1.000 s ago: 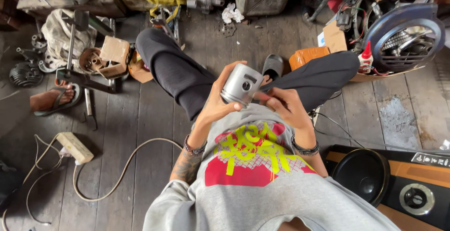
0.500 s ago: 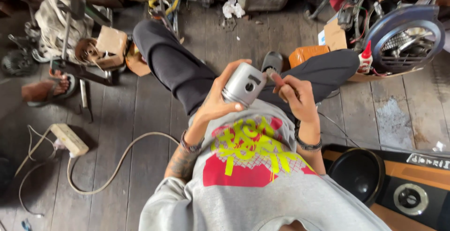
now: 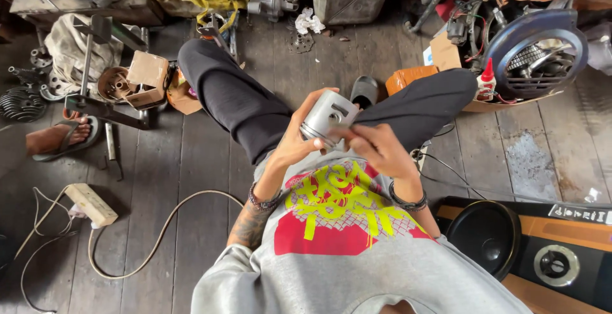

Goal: Cleaning a motorcycle piston using a brush and inspecting it for wear or debris

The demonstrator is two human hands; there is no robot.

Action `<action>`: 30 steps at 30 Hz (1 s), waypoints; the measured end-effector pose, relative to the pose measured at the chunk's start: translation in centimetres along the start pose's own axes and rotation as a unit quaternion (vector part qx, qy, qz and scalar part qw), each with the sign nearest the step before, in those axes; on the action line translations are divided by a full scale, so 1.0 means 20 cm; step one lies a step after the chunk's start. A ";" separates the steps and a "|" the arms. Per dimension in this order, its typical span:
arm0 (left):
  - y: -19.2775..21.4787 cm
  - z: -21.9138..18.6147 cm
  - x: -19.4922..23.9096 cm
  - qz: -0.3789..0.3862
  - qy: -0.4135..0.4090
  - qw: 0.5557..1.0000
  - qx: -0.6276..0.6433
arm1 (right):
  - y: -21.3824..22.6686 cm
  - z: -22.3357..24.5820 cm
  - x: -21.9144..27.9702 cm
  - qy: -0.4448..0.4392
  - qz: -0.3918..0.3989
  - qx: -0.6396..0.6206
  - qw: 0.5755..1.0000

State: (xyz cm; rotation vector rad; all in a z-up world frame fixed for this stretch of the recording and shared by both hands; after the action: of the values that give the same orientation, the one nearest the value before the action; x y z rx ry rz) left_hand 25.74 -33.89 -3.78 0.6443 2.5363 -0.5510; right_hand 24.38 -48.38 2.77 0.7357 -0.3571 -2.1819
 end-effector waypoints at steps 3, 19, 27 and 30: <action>-0.03 -0.03 -0.02 0.004 0.004 1.000 0.017 | -0.04 -0.15 0.07 0.006 0.016 -0.017 1.000; 0.04 -0.04 0.06 0.003 -0.011 1.000 -0.008 | 0.02 -0.25 0.11 -0.032 0.029 -0.032 0.999; 0.08 0.03 0.07 0.022 -0.013 0.998 -0.049 | -0.09 -0.20 0.12 -0.025 0.103 -0.055 0.993; 0.04 -0.06 0.08 0.031 -0.021 0.993 -0.114 | 0.01 -0.31 0.17 -0.033 0.056 -0.058 0.996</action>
State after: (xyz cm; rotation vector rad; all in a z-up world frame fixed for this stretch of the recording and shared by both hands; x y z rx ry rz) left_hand 24.45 -32.13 -3.91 0.6190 2.4823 -0.2436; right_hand 26.56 -51.26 -3.46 0.5681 -0.2963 -2.1040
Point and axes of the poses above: each hand's wrist, its own x-axis away from the middle knuckle, its own y-axis out of the back of the hand, z = x × y, the point moved 6 cm from there along -x, towards the middle knuckle, and after that the axes turned 9 degrees about z, right-handed, at the moved point
